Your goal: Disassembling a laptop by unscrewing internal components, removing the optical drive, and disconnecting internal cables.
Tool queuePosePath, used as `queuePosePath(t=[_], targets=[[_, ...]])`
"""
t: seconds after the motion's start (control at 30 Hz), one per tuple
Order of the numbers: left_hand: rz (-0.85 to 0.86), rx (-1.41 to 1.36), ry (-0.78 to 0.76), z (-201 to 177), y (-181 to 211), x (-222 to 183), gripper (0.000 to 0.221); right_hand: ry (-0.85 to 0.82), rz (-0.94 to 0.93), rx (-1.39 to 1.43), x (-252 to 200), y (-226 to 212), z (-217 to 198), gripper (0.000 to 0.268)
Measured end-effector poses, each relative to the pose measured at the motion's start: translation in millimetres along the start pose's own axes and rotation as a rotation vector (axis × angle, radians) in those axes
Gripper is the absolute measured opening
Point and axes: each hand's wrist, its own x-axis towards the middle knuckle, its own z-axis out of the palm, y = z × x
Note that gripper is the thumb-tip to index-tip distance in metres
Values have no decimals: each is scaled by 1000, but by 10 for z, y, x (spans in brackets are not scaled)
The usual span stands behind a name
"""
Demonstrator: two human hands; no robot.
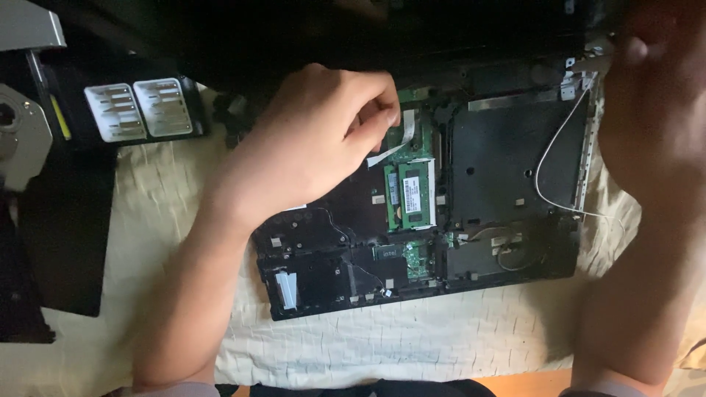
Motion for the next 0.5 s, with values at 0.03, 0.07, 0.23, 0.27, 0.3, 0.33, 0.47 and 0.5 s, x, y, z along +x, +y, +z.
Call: queuePosePath(t=[0.03,0.07,0.23,0.27,0.3,0.33,0.47,0.5], targets=[[-2,1,1,6,6,-4,5,-1,-2,2,7,-33,12,16],[-8,27,8,16,12,-7,6,51,-15,49,8,-65,23,13],[-11,198,51,404,80,71,13,107,17,183,-37,2,115,11],[59,299,159,549,121,90,5,125,3,116,-46,-2,112,12],[131,399,267,693,162,104,16,143,-11,49,-58,-9,109,15],[129,397,265,784,181,94,16,140,-10,50,-38,-31,97,15],[109,709,91,904,219,58,59,117,-98,-19,-42,-90,88,11],[115,756,50,872,223,47,63,160,-141,-116,-65,-99,94,14]])
